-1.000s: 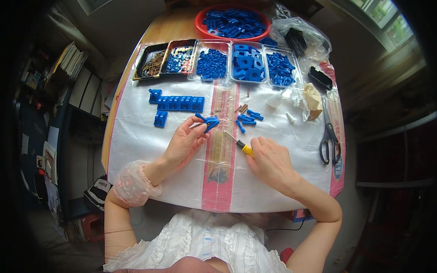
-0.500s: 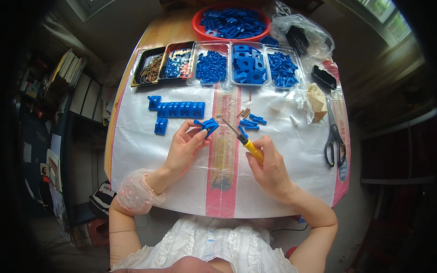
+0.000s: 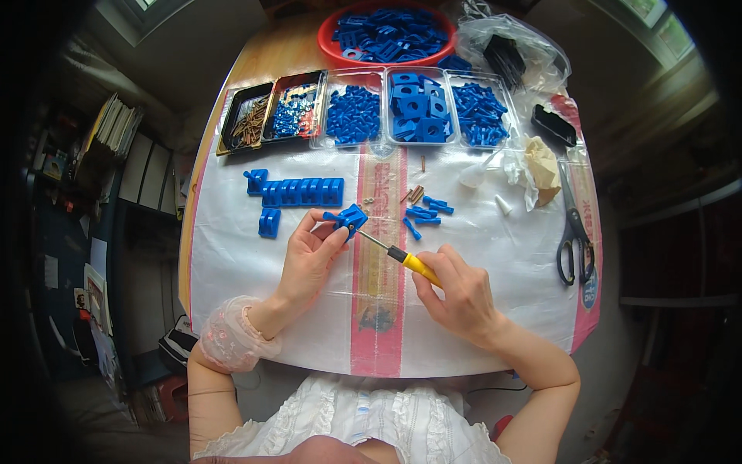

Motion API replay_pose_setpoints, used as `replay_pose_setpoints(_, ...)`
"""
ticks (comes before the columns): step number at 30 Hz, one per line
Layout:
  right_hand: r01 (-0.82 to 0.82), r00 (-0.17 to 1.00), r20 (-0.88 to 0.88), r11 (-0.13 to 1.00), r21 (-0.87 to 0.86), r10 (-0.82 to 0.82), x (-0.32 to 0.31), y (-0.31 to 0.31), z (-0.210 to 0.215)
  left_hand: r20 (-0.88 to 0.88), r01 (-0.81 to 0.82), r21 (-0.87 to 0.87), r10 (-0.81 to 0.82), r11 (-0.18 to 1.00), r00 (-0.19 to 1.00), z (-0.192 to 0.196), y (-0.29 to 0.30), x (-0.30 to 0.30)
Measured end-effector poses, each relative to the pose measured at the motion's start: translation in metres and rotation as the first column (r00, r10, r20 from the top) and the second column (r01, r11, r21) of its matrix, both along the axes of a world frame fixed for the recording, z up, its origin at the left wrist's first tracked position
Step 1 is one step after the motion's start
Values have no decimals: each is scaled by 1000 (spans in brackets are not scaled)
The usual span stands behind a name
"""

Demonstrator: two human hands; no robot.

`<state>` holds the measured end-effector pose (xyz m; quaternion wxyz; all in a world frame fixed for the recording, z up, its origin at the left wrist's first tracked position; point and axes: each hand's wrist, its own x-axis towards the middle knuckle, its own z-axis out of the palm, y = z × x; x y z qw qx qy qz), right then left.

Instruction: Assembling small blue plastic components at a table using a screwdriver.

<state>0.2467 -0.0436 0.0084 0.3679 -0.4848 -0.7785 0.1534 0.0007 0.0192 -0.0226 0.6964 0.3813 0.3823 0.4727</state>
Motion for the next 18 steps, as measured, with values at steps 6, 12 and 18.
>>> replay_pose_setpoints(6, 4, 1000, 9, 1000, 16, -4, -2, 1, -2, -21, -5, 25, 6, 1000, 1000, 0, 0, 2)
replay_pose_setpoints(12, 17, 999, 39, 999, 31, -18, -4, -1, -2, -52, 8, 55, -6, 998, 999, 2, -1, 3)
replay_pose_setpoints(18, 31, 991, 124, 995, 98, -43, -8, -5, -2, -72, -15, 107, 23, 994, 997, 0, -2, 4)
